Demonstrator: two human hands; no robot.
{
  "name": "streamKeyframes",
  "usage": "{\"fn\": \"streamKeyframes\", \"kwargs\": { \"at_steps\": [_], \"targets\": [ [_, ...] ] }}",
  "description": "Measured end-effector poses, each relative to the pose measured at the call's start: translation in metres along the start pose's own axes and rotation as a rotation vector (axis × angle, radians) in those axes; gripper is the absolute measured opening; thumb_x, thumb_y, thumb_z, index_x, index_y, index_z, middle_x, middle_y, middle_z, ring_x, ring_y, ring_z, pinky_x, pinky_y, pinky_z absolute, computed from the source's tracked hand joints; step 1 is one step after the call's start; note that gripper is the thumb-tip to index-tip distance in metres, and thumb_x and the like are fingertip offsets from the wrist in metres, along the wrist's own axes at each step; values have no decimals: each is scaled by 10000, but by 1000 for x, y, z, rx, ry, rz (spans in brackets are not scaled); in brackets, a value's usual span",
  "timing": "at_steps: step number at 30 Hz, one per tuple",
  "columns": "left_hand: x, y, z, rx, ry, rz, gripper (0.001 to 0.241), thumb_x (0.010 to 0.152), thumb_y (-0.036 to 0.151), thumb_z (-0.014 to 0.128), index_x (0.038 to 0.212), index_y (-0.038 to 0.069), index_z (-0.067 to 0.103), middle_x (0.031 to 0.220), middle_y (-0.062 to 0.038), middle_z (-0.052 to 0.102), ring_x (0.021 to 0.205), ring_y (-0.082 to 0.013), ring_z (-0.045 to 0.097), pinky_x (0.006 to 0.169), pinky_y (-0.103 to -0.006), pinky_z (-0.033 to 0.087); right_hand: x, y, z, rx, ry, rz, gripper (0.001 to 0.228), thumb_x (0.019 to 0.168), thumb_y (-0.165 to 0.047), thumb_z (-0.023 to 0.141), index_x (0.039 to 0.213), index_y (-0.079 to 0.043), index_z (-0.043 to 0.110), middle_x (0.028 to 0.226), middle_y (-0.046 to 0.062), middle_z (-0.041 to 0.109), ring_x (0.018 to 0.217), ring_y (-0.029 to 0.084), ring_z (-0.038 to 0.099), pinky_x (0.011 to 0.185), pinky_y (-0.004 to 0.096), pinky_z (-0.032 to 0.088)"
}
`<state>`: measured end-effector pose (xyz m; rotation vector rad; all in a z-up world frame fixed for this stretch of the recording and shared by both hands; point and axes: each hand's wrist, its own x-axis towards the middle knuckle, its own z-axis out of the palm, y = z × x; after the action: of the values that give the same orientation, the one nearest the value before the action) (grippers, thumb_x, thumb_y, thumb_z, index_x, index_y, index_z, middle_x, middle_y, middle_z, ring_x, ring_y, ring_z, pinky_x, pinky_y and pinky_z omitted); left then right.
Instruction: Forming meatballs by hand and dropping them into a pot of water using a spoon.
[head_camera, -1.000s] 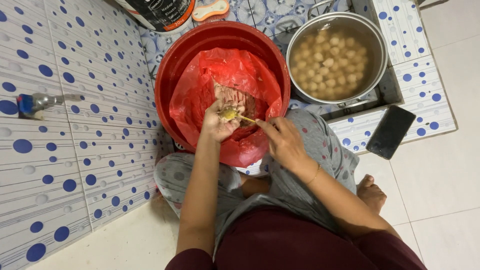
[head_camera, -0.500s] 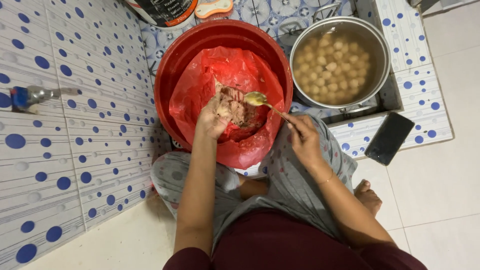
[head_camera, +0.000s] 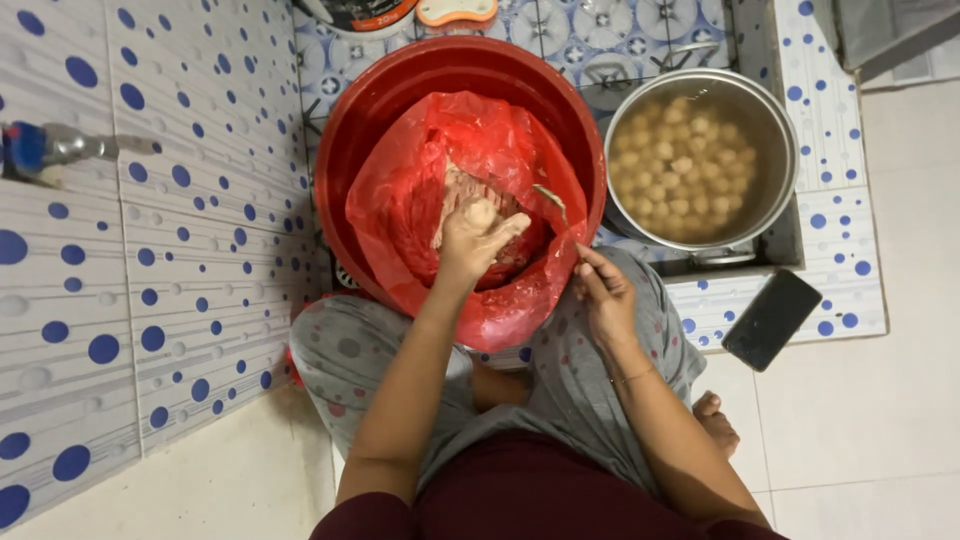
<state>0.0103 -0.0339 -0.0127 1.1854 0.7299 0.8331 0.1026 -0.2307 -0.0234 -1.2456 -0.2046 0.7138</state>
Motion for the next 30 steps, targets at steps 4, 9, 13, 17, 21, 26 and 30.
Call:
{"fn": "streamKeyframes", "kwargs": {
  "at_steps": [4, 9, 13, 17, 21, 26, 30],
  "targets": [
    [-5, 28, -8, -63, -50, -128, 102, 957, 80, 663, 1037, 32, 621, 785, 9, 572, 736, -70, 626, 618, -230, 587, 3, -11, 4, 62, -6, 52, 313, 1010, -55, 603, 1311, 13, 652, 906, 85, 631, 653, 93, 489, 593, 225, 470],
    [1, 15, -1, -272, -48, -184, 135, 922, 94, 729, 889, -16, 658, 618, -160, 609, 384, -134, 514, 278, -245, 415, 5, -7, 1, 80, -24, 47, 334, 1007, -44, 607, 1329, 38, 632, 897, 98, 604, 658, 105, 480, 596, 240, 484],
    [-13, 53, 12, -240, -58, -164, 192, 858, -11, 756, 1032, -38, 679, 624, -145, 599, 375, -133, 517, 265, -254, 405, 7, -2, -3, 75, -24, 53, 348, 1008, -47, 604, 1346, 31, 626, 900, 94, 604, 660, 102, 482, 602, 241, 492],
    [-13, 38, 14, -121, -41, -148, 259, 733, -36, 871, 935, -17, 710, 594, -129, 653, 403, -102, 531, 294, -214, 420, 5, -7, 2, 78, -22, 39, 361, 1000, -51, 617, 1350, 40, 619, 902, 94, 602, 660, 99, 480, 597, 242, 494],
    [-9, 11, 8, -22, -39, -39, 192, 732, -57, 839, 823, -25, 673, 573, -146, 637, 418, -121, 567, 312, -242, 494, 6, -6, 0, 98, -32, 39, 354, 1002, -44, 612, 1344, 47, 617, 894, 100, 591, 655, 103, 477, 588, 245, 489],
    [-19, 74, 27, -324, -121, -41, 230, 709, -66, 826, 739, -18, 603, 556, -58, 557, 502, -70, 557, 507, -269, 607, 6, -7, 0, 97, -36, 43, 360, 999, -52, 616, 1346, 48, 614, 901, 101, 593, 661, 102, 478, 593, 240, 489],
    [-16, 37, -15, -122, -224, 176, 152, 859, -93, 660, 962, 15, 631, 725, -106, 601, 720, -142, 617, 635, -317, 596, 5, -9, 1, 97, -44, 47, 359, 1000, -56, 612, 1343, 47, 615, 897, 95, 594, 659, 97, 484, 590, 237, 490]
  ]
}}
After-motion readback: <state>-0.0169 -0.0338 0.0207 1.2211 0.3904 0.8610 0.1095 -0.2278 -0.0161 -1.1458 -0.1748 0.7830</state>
